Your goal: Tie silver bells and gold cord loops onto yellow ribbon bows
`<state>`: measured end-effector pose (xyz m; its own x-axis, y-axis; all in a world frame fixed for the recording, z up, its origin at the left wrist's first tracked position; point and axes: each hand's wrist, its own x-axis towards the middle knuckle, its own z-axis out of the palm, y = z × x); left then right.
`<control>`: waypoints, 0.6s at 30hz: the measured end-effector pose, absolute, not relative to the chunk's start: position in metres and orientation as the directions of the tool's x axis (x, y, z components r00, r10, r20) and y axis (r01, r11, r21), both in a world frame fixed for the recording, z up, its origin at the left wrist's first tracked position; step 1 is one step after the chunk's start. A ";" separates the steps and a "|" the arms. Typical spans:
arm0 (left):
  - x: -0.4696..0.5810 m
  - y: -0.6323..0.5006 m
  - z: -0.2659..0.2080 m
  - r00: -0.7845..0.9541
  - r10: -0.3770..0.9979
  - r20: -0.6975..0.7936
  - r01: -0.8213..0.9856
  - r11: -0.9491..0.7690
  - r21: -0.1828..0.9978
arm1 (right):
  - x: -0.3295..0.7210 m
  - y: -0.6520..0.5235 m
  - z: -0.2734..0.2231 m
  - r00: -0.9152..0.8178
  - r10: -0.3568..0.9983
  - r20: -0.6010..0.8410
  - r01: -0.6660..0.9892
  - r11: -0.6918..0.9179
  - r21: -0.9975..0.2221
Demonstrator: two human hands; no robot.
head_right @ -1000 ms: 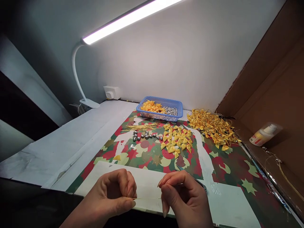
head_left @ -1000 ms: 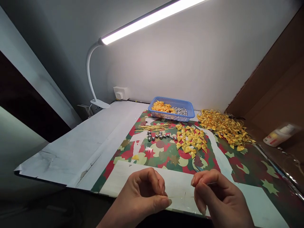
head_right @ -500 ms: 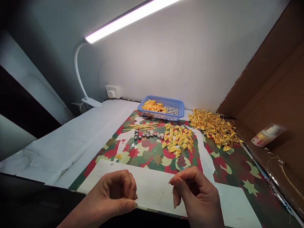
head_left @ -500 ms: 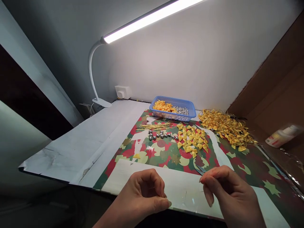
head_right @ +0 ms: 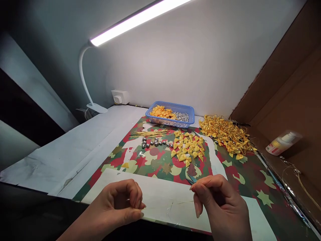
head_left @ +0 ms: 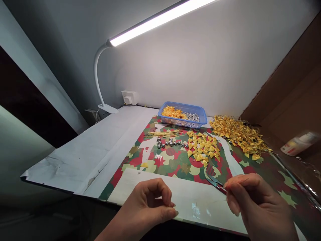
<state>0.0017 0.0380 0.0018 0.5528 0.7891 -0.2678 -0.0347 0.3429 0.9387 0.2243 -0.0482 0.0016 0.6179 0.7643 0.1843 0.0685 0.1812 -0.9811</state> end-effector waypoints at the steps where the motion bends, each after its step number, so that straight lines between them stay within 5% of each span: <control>1: 0.002 0.039 0.001 0.534 0.806 -0.257 -0.003 0.306 0.952 | 0.223 -0.048 0.003 0.624 0.759 0.183 0.057 0.190 -0.980; 5: 0.003 0.040 -0.003 0.484 0.875 -0.012 0.170 -0.081 0.982 | 0.214 -0.047 0.012 0.658 0.734 0.170 0.035 0.196 -0.980; 9: 0.000 0.040 -0.011 0.497 0.820 0.284 0.230 -0.440 0.868 | 0.210 -0.048 0.013 0.659 0.738 0.144 0.002 0.191 -0.982; 18: -0.013 0.039 -0.015 0.572 0.709 0.411 0.183 -0.599 0.779 | 0.210 -0.050 0.011 0.659 0.727 0.191 0.039 0.220 -0.975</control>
